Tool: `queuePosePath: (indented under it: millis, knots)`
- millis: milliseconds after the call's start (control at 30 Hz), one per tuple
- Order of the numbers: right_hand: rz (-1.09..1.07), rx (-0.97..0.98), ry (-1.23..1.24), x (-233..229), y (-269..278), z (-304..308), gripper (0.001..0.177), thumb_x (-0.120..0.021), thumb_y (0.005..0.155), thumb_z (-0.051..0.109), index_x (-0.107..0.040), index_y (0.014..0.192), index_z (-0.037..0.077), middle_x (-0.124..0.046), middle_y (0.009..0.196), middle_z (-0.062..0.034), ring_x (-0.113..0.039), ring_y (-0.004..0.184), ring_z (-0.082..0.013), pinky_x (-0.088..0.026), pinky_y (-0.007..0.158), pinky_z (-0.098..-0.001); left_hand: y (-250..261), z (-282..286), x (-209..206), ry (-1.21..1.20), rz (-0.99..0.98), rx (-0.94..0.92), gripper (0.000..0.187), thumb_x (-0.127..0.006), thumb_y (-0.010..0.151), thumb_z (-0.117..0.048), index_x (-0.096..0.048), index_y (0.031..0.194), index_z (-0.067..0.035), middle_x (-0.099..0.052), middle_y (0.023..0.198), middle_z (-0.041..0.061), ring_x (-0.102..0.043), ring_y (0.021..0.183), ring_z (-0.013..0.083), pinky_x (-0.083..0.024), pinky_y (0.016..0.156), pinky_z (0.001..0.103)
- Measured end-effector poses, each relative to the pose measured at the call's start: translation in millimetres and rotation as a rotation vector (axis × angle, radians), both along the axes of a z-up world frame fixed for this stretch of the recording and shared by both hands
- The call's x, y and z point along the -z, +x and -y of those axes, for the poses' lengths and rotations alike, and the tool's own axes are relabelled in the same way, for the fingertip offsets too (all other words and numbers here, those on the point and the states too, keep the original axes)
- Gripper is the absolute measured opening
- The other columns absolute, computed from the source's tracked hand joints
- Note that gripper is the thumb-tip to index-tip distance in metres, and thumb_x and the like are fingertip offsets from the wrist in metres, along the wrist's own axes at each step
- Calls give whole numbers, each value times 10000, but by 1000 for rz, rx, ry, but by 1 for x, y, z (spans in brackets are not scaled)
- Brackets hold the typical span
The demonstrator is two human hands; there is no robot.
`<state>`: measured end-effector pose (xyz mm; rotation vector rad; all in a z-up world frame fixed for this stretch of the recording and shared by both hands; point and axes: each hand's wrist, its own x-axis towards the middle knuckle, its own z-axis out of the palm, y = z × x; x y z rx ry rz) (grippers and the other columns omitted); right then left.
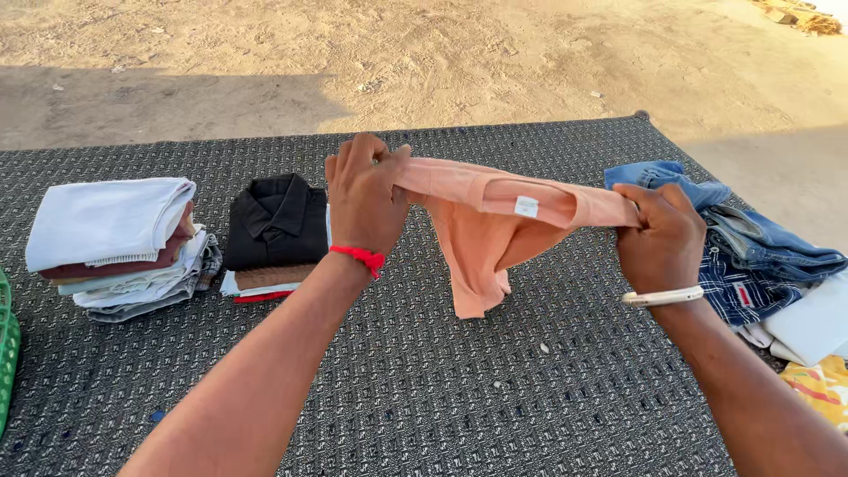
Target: The person folds a black shirt, a pink pair of shorts, a peach t-shirt, and a blue plaid shirt by hand, placing each one into a stack on a textured surface.
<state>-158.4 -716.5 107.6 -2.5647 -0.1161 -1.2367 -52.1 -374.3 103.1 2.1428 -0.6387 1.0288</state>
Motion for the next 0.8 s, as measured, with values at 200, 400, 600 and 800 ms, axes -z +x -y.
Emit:
queuePosePath:
  millis: [200, 400, 600, 800]
  knots:
    - [-437, -146, -17, 63, -32, 29, 165, -677, 751, -18, -707, 907, 25, -651, 807, -104, -672, 761, -294, -527, 702, -406, -47, -17, 57, 85, 80, 290, 277, -674, 681, 8, -665, 955, -38, -670, 1094, 156, -620, 1123, 378, -474, 977, 495]
    - [-989, -121, 137, 93, -34, 57, 165, -653, 804, 69, -748, 938, 51, -743, 875, -133, -735, 799, -271, -561, 737, -393, -54, -21, 94, 349, -762, 182, 125, -608, 802, -101, -725, 807, -57, -719, 876, 196, -685, 882, 413, -545, 773, 513]
    - [-473, 142, 344, 43, 19, 49, 406, -546, 886, -9, -755, 1223, 80, -749, 965, -227, -734, 829, -272, -559, 806, -394, 17, 11, 32, -55, -298, 30, 179, -643, 782, -59, -794, 876, -80, -753, 940, 171, -705, 935, 381, -553, 877, 484]
    - [90, -86, 303, -5, 17, 25, 328, -535, 1015, -36, -709, 1289, 15, -752, 1166, -186, -740, 1066, -221, -574, 936, -325, 30, 9, -30, -147, -7, 76, 247, -640, 858, -8, -790, 1037, -89, -756, 1181, 81, -608, 1272, 298, -383, 1117, 463]
